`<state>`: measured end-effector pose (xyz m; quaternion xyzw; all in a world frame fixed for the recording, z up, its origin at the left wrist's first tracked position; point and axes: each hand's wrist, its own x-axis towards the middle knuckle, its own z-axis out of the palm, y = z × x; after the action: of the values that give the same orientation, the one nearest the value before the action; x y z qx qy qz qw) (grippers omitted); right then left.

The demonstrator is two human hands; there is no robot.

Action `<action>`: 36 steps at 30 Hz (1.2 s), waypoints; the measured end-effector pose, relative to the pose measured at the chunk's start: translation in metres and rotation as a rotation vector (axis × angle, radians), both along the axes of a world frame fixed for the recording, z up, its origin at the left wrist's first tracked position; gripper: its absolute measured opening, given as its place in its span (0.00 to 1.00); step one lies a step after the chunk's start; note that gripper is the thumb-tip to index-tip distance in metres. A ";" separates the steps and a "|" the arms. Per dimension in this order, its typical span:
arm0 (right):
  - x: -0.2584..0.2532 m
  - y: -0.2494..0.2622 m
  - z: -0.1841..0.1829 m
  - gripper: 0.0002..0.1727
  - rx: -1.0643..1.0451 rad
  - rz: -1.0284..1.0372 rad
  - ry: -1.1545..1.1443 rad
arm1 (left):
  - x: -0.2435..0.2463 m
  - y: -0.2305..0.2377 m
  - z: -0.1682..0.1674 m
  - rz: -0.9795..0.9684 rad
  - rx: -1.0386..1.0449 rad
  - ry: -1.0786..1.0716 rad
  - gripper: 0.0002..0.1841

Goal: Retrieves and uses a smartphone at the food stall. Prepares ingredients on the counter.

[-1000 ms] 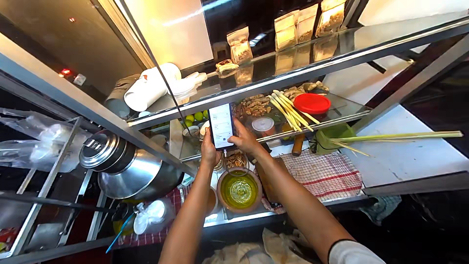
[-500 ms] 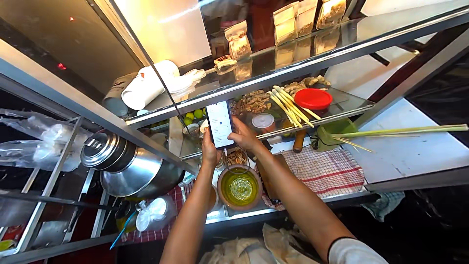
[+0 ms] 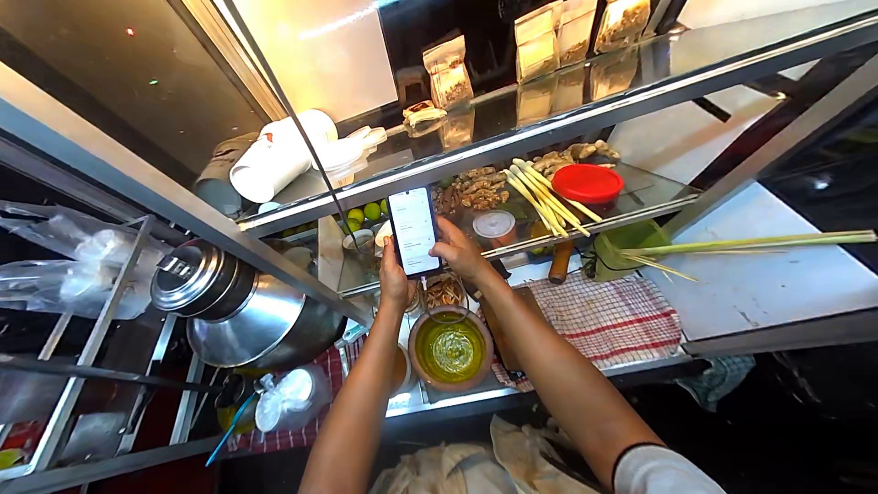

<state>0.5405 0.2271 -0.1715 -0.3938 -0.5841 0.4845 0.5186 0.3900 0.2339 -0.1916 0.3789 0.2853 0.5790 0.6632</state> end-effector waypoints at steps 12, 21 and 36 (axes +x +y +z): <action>-0.006 -0.005 0.004 0.26 -0.052 -0.121 -0.002 | 0.000 0.000 -0.001 -0.008 -0.001 0.007 0.34; -0.006 -0.003 0.002 0.24 -0.042 -0.109 0.006 | 0.000 -0.001 -0.001 0.013 -0.003 0.019 0.33; -0.011 0.011 -0.008 0.23 -0.001 -0.130 0.029 | 0.001 0.000 -0.005 0.026 0.058 0.074 0.30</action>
<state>0.5291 0.2383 -0.1797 -0.4241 -0.5495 0.4557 0.5572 0.3914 0.2338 -0.1967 0.4151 0.2976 0.5811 0.6335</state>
